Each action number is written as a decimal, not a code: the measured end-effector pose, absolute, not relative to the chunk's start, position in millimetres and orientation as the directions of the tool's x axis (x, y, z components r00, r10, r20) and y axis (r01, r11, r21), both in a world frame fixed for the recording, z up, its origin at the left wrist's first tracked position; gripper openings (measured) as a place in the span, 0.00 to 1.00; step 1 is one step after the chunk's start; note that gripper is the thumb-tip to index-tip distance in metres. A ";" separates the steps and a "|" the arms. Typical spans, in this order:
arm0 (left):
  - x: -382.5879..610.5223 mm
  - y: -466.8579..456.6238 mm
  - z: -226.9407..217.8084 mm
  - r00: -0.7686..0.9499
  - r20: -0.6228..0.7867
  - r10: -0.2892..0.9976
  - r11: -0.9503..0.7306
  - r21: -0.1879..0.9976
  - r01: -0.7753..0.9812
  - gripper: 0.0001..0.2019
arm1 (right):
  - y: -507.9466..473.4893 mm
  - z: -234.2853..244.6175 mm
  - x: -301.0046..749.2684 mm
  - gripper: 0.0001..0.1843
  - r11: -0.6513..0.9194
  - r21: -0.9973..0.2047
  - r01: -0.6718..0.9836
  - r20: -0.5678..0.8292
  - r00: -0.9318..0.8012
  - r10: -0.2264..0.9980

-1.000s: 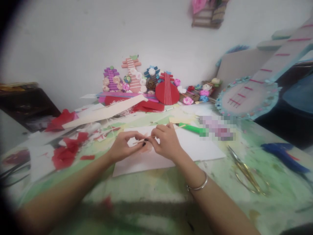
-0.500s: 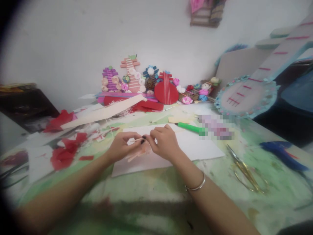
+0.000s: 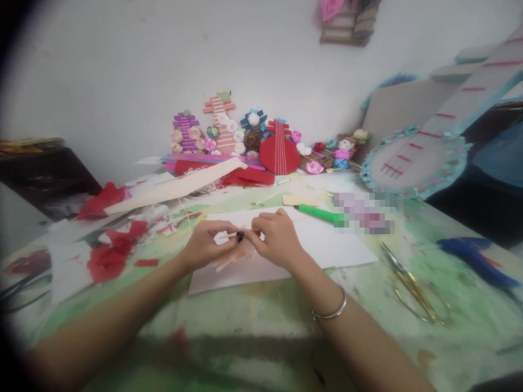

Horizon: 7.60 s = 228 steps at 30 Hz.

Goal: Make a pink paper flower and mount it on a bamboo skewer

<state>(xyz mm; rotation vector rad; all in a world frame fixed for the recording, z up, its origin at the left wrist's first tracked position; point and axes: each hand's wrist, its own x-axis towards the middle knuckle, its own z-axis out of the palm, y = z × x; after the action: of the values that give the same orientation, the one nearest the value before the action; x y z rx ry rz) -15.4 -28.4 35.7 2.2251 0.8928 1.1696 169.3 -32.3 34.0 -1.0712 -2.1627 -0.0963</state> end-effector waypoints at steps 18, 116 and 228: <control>-16.3 -27.0 35.1 0.481 0.544 0.688 -0.712 0.633 0.302 0.09 | -33.4 36.2 171.6 0.21 0.647 -0.183 0.741 0.609 -0.431 0.666; -13.3 -31.9 31.0 0.581 0.678 0.451 -0.813 0.044 0.580 0.05 | -33.9 31.9 171.6 0.06 0.723 -0.117 0.681 0.741 -0.424 0.520; -9.6 -21.6 18.3 0.342 0.629 0.698 -0.713 0.569 0.408 0.10 | -31.5 24.7 163.7 0.02 0.595 -0.124 0.794 0.729 -0.334 0.598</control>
<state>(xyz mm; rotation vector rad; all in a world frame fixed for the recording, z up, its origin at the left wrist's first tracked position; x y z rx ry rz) -9.6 -21.6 18.3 2.2993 0.9845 1.3132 163.7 -31.5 24.7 -1.1004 -2.0568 -0.3269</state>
